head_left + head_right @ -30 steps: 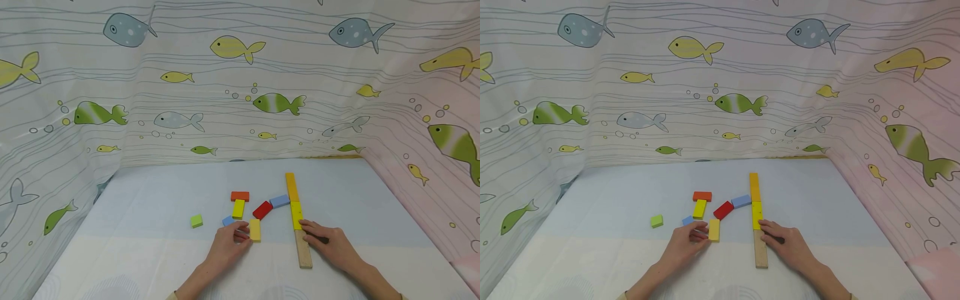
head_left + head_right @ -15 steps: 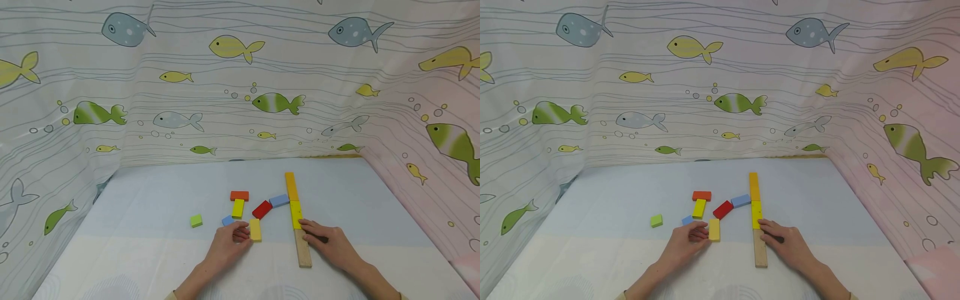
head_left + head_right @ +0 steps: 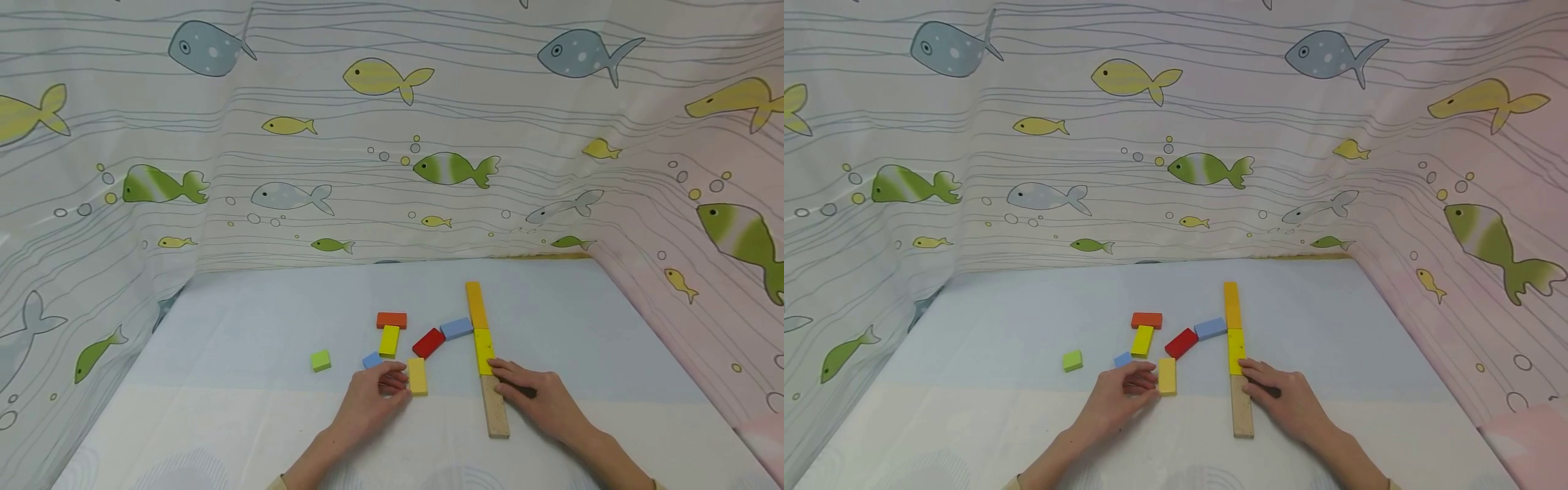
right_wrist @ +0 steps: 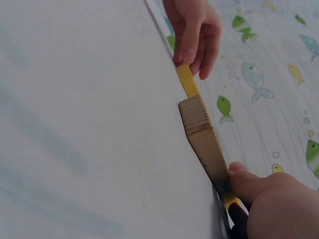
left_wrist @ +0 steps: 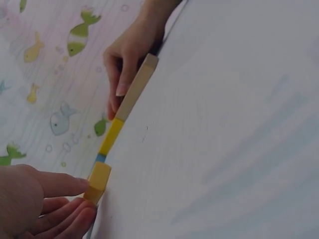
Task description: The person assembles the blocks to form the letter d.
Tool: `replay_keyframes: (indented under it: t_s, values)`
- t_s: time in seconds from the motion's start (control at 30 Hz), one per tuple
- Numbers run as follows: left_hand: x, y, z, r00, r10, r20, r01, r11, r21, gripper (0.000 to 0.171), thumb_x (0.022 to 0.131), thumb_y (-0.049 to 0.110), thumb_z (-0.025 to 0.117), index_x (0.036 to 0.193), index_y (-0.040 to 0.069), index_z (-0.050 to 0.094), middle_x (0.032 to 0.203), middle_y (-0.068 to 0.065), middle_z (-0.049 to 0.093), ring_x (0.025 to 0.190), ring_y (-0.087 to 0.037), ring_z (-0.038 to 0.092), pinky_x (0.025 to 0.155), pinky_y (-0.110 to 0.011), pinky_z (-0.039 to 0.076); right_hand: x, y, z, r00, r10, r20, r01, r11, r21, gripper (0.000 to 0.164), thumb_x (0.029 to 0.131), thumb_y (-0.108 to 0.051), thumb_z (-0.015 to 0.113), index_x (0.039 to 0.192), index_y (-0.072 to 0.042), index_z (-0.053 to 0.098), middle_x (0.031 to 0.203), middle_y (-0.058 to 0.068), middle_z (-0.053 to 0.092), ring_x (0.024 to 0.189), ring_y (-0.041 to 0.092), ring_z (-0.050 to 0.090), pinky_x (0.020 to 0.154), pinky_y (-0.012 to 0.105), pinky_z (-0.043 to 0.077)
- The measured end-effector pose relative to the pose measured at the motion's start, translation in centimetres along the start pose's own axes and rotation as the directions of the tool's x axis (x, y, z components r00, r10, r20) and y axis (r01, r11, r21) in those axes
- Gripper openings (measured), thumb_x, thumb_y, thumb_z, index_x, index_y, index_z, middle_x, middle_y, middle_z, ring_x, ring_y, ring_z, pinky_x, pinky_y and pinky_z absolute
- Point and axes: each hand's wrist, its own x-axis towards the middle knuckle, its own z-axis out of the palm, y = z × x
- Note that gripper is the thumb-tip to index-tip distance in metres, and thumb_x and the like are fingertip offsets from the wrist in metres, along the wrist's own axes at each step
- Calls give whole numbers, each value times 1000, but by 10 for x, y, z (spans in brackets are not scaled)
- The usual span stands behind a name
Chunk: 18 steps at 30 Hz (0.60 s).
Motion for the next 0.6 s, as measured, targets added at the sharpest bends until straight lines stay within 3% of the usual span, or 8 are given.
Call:
replay_keyframes:
  t_s: [0.6]
  values:
    - [-1, -1, -1, 1000, 25, 2, -25, 999, -30, 36, 88, 10, 76, 122, 3, 66, 100, -2, 71, 87, -8, 67, 82, -21, 58, 0, 1, 0, 1000, -7, 1, 7, 1000, 17, 35, 90, -28, 74, 123, -18, 73, 130, -9, 66, 123, 11, 59, 98, 2, 38]
